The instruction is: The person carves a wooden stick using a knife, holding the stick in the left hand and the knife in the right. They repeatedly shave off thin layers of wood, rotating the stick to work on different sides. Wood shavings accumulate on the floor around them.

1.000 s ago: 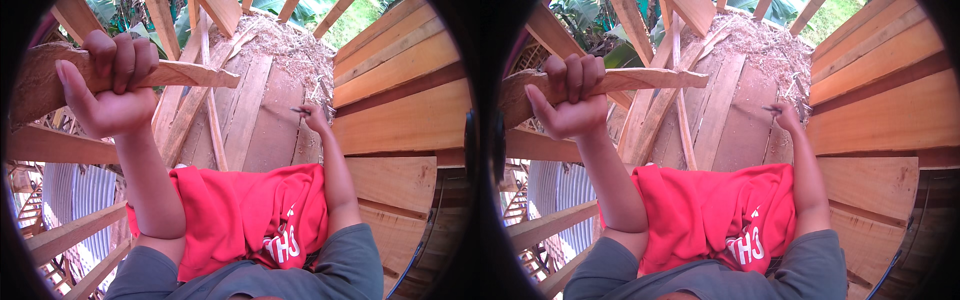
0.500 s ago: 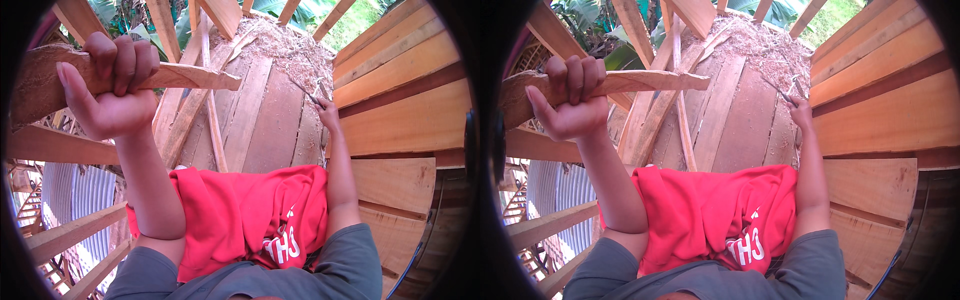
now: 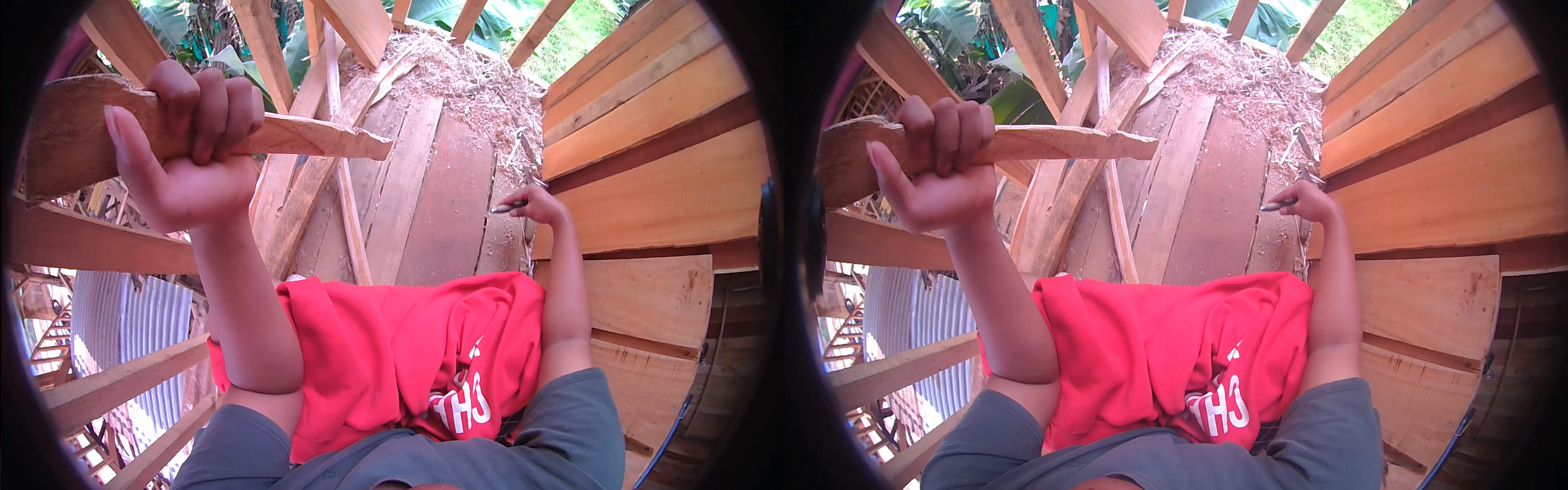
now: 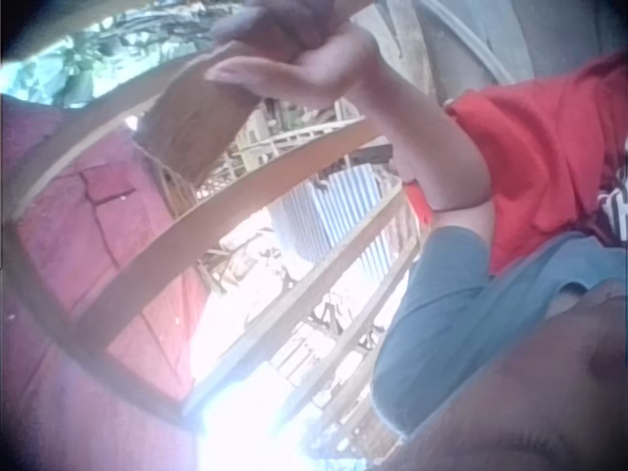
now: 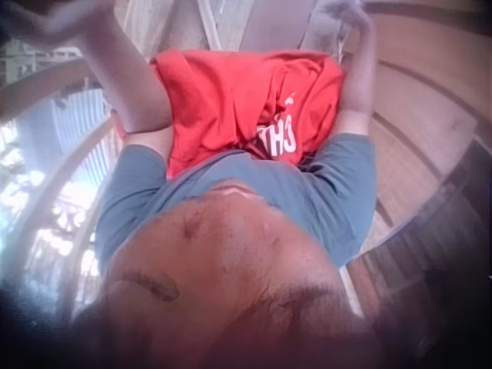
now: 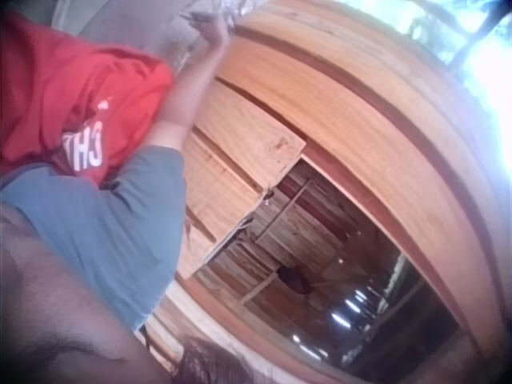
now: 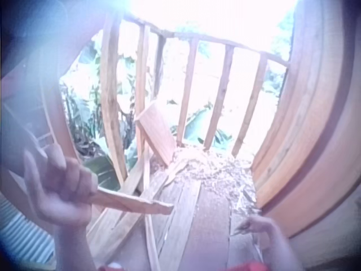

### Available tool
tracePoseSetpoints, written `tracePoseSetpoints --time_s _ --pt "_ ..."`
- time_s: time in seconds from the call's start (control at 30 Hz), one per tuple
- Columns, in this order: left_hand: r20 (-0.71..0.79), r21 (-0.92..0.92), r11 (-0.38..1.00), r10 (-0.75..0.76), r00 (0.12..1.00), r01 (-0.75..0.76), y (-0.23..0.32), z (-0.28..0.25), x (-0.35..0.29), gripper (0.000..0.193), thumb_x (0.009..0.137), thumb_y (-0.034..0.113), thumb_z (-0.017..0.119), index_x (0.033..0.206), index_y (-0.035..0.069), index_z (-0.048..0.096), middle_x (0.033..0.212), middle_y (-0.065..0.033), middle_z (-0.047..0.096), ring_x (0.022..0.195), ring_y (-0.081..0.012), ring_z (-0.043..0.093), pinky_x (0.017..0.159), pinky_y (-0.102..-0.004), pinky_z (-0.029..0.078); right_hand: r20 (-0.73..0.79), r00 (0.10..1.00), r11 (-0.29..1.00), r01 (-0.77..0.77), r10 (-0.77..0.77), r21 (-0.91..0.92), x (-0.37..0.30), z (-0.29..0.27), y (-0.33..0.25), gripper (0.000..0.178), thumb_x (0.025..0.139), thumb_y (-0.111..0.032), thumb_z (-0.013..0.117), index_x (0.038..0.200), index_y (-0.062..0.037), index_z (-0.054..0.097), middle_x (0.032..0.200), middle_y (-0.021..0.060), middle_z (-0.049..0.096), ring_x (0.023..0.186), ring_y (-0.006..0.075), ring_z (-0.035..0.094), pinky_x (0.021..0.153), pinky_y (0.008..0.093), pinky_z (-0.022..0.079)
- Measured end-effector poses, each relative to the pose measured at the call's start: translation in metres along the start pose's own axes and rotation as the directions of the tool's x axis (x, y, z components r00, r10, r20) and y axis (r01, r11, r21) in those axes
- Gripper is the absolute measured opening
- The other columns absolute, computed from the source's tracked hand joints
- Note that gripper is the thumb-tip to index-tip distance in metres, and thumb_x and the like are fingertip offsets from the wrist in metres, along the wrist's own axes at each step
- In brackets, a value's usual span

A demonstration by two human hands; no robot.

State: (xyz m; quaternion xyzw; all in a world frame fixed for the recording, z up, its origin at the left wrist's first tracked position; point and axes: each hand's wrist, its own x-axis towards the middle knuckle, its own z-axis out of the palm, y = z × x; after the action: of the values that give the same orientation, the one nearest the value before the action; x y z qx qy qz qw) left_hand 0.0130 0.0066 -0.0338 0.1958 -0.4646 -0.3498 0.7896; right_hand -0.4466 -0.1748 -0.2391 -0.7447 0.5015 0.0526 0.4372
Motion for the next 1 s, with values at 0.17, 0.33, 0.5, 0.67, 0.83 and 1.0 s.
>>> tracePoseSetpoints --time_s 0.17,0.33,0.5,0.67,0.83,1.0 --pt "0.017 0.025 1.0 -0.006 1.0 0.006 -0.002 0.003 0.0 0.051 0.088 0.06 0.048 0.07 0.015 0.03 0.054 0.0042 0.021 0.05 -0.0093 0.018 0.053 -0.0277 0.019 -0.048 0.997 0.972 -0.074 0.065 -0.225 -0.001 0.005 0.021 0.034 0.074 0.006 0.074 0.106 -0.0061 0.072 0.082 0.0035 0.071 0.076 0.0084 0.059 0.067 0.0282 0.048" --pt "0.092 0.011 1.0 -0.031 0.995 0.03 -0.006 0.005 -0.001 0.053 0.086 0.063 0.049 0.071 0.015 0.031 0.053 0.0049 0.023 0.049 -0.0087 0.019 0.053 -0.0269 0.02 -0.762 0.647 0.987 -0.134 0.02 -0.088 0.004 -0.008 0.017 0.021 0.094 -0.014 0.055 0.103 -0.0018 0.069 0.084 0.0081 0.07 0.065 0.0181 0.063 0.063 0.0311 0.049" --pt "0.267 -0.06 0.996 -0.046 0.963 0.064 -0.016 0.012 -0.003 0.058 0.083 0.067 0.053 0.073 0.015 0.031 0.052 0.0057 0.025 0.047 -0.0081 0.021 0.051 -0.0253 0.02 -0.319 0.945 0.902 0.07 0.077 0.425 0.024 0.012 -0.009 0.026 0.1 -0.017 0.044 0.103 0.0021 0.061 0.08 0.008 0.065 0.064 0.0123 0.058 0.06 0.0301 0.048" --pt "0.308 -0.061 0.993 -0.08 0.948 0.104 -0.039 0.038 -0.013 0.058 0.084 0.068 0.052 0.072 0.015 0.031 0.052 0.0066 0.023 0.045 -0.0075 0.019 0.049 -0.0255 0.02 -0.267 0.964 0.895 0.129 -0.012 0.427 0.021 0.058 -0.092 0.027 0.1 -0.021 0.044 0.098 -0.0002 0.062 0.073 0.003 0.059 0.064 0.0111 0.052 0.06 0.0297 0.043" --pt "0.369 -0.066 0.984 -0.133 0.92 0.168 -0.065 0.052 -0.021 0.057 0.091 0.065 0.044 0.071 0.013 0.032 0.053 0.007 0.023 0.048 -0.0051 0.016 0.047 -0.0245 0.016 -0.238 0.968 0.953 0.001 0.075 0.304 0.017 0.1 -0.138 0.042 0.101 -0.034 0.04 0.09 0.0007 0.062 0.07 0.0056 0.057 0.065 0.0134 0.052 0.06 0.0316 0.041" --pt "0.25 -0.07 0.988 -0.118 0.961 0.14 -0.073 0.052 -0.019 0.057 0.093 0.065 0.037 0.068 0.015 0.029 0.052 0.0073 0.018 0.046 -0.0051 0.012 0.046 -0.0247 0.014 -0.236 0.956 0.962 -0.111 0.172 0.251 0.019 0.104 -0.137 0.049 0.102 -0.041 0.035 0.07 -0.0052 0.045 0.057 0.0009 0.044 0.046 0.0119 0.041 0.043 0.0342 0.035"
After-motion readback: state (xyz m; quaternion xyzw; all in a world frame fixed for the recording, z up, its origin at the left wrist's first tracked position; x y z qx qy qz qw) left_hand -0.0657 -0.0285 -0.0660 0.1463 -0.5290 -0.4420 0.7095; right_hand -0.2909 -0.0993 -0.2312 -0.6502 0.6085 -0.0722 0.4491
